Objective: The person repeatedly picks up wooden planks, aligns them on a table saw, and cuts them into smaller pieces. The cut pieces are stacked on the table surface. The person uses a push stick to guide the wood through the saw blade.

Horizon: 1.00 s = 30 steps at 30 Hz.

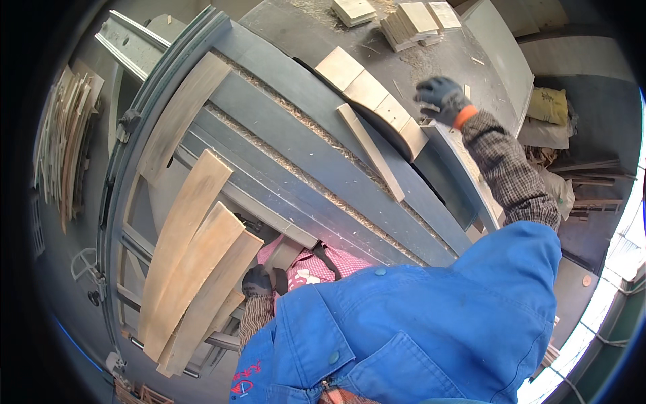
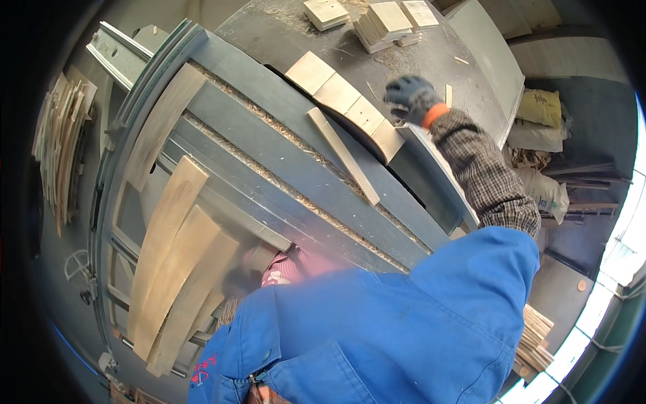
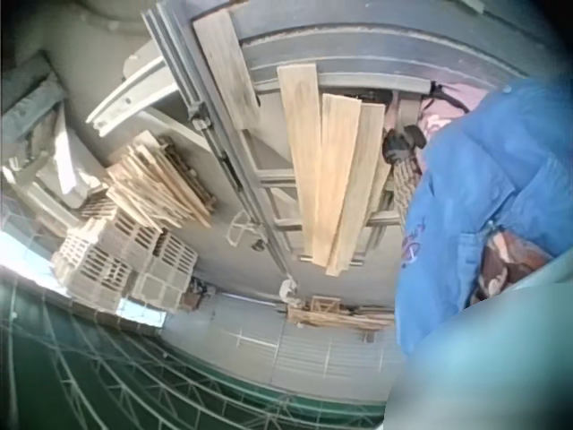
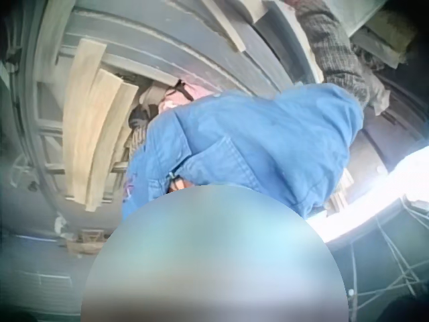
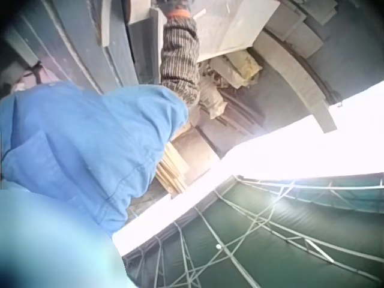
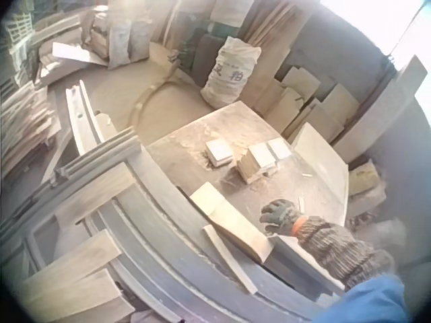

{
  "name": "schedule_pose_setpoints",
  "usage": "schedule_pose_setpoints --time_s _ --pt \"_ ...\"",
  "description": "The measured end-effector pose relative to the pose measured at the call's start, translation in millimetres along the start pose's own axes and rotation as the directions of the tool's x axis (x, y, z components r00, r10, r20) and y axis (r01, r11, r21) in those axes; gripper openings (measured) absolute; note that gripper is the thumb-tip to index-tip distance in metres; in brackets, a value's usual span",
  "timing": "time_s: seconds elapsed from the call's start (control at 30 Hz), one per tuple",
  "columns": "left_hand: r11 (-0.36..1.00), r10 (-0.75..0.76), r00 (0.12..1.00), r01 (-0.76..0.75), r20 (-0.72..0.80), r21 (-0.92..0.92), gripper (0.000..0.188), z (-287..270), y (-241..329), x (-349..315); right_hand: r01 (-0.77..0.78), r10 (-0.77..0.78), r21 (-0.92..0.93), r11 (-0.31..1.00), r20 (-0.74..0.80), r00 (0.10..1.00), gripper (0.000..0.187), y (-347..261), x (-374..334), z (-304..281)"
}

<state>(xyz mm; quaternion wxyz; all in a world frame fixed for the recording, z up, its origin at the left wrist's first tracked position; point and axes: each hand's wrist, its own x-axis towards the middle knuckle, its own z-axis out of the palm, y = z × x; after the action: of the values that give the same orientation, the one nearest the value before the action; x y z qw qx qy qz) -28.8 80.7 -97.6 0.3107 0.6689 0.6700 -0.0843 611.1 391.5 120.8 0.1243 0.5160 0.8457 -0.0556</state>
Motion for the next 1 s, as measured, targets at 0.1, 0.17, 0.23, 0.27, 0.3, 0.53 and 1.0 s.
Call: schedule_pose_setpoints --time_s 0.1,0.17,0.23,0.27,0.3,0.53,1.0 --pt "1.0 0.027 0.998 -0.027 -0.05 -0.007 0.025 5 -6 1 0.104 -0.089 -0.064 0.993 0.207 0.974 0.036 -10 -32 22" --pt "1.0 0.025 0.997 -0.025 -0.068 0.0 0.025 11 -12 1 0.22 -0.186 -0.152 0.964 0.209 0.96 0.035 -19 -42 39" --pt "1.0 0.011 0.998 -0.01 -0.069 0.013 0.025 18 -18 2 0.22 -0.127 -0.247 0.944 0.346 0.93 0.032 -31 -44 58" --pt "1.0 -0.002 0.998 0.004 -0.06 0.022 0.026 21 -21 3 0.227 -0.105 -0.28 0.933 0.392 0.914 0.031 -36 -42 66" --pt "1.0 -0.009 0.998 0.011 -0.057 0.029 0.026 23 -23 2 0.228 -0.105 -0.334 0.915 0.348 0.931 0.027 -38 -39 71" --pt "1.0 -0.015 1.0 0.016 -0.018 0.008 0.026 13 -21 -6 0.131 -0.031 -0.254 0.958 0.364 0.931 0.038 -38 -19 70" --pt "0.984 -0.074 0.994 0.06 0.082 0.165 0.021 25 -11 -16 -0.351 0.344 0.105 0.93 0.083 0.935 0.055 -17 137 45"
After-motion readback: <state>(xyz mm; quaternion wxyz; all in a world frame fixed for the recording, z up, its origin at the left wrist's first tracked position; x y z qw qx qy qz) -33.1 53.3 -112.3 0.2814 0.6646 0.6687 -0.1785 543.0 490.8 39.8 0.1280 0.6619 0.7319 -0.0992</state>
